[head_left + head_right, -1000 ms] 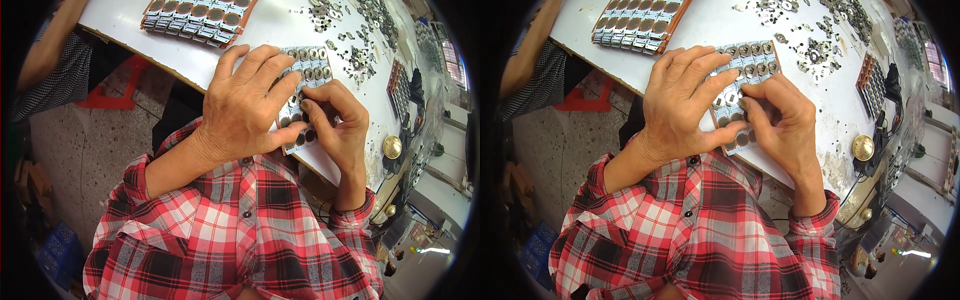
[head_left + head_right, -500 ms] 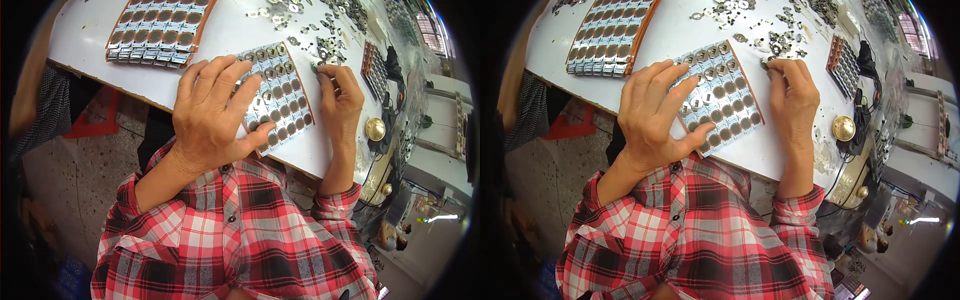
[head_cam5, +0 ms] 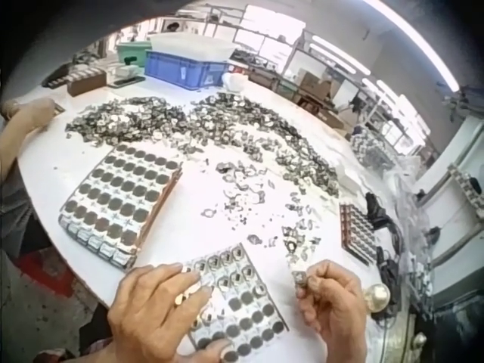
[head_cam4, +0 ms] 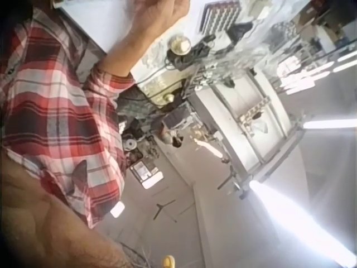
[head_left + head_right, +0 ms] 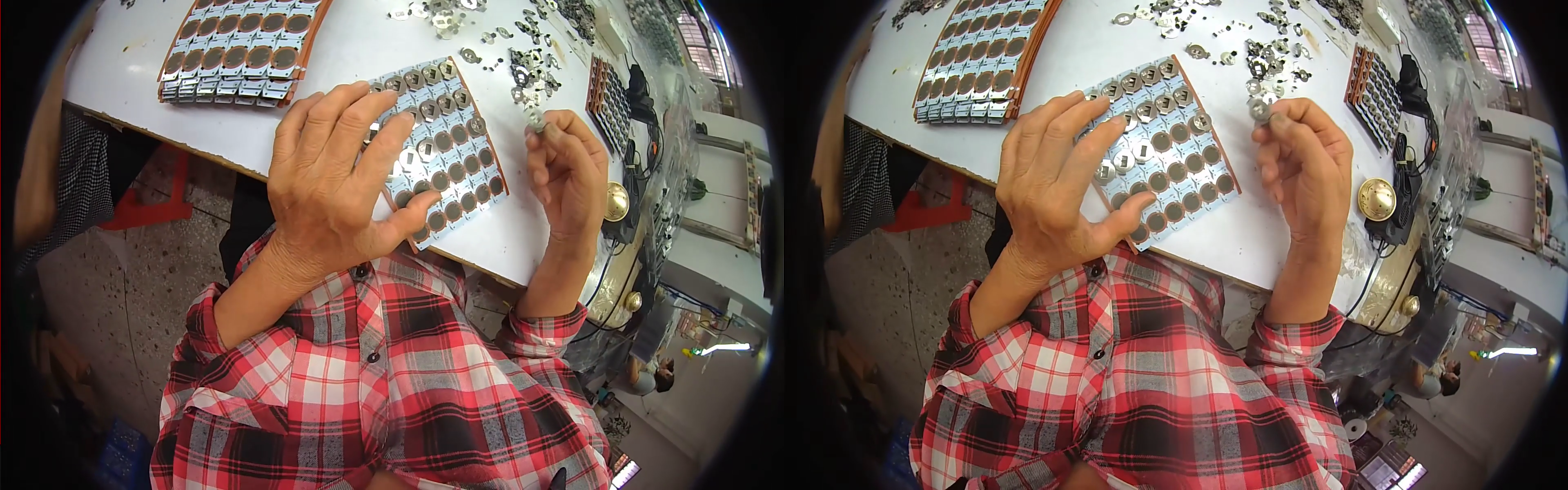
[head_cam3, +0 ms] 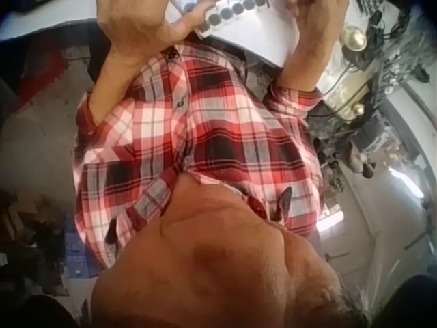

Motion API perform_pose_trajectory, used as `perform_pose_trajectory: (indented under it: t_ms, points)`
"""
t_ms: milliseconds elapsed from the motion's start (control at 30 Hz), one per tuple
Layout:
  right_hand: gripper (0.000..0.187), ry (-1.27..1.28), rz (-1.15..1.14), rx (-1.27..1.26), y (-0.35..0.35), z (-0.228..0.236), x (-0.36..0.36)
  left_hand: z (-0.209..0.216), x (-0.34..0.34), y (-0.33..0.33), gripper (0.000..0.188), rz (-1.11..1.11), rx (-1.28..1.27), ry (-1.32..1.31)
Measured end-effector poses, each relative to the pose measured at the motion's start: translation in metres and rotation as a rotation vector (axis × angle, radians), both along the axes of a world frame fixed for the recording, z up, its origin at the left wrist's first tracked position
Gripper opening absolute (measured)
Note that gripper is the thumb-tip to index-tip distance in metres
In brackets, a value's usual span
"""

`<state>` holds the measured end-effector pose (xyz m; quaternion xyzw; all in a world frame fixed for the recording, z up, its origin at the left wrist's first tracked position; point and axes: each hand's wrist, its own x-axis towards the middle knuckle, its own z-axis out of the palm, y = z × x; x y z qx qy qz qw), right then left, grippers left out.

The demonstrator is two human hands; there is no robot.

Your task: Picking small silver metal components from a central pile and placing them into individual slots on a plastic sorting tray.

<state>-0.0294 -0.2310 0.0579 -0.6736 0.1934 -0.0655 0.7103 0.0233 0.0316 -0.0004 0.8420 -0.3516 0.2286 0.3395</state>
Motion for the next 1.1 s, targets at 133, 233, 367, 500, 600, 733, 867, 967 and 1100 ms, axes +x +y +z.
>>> perform_pose_trajectory:
  t_ms: [133, 233, 367, 500, 600, 733, 867, 967, 1100]
  points:
    - [0.022, 0.207, -0.005, -0.331, 0.008, 0.007, -0.006, -0.002, 0.0, -0.001, 0.055, 0.012, -0.02, -0.036]
    - [0.019, 0.075, -0.178, -0.522, 0.015, 0.001, -0.007, -0.003, 0.0, -0.001, 0.054, 0.006, -0.028, -0.031]
    - [0.012, -0.013, -0.199, -0.579, 0.012, -0.006, -0.007, -0.003, 0.0, 0.001, 0.056, 0.006, -0.009, -0.03]
    - [0.011, -0.145, -0.09, -0.639, 0.019, -0.008, -0.009, 0.0, -0.001, 0.001, 0.06, 0.002, 0.009, -0.031]
    - [0.014, -0.224, 0.051, -0.898, 0.028, -0.009, -0.004, 0.0, 0.0, 0.002, 0.06, 0.008, 0.014, -0.038]
    - [0.023, -0.311, 0.125, -1.091, 0.04, -0.016, 0.005, 0.0, 0.0, 0.001, 0.06, 0.011, 0.01, -0.029]
    - [0.018, -0.23, 0.191, -1.063, 0.037, -0.017, 0.003, 0.001, 0.0, 0.002, 0.059, 0.011, 0.011, -0.019]
    - [0.013, -0.19, 0.164, -1.069, 0.042, -0.014, 0.003, -0.001, 0.0, 0.002, 0.059, 0.012, 0.004, -0.017]
    - [0.012, -0.299, 0.154, -1.225, 0.041, -0.016, 0.007, -0.001, 0.0, 0.002, 0.058, 0.014, -0.004, -0.018]
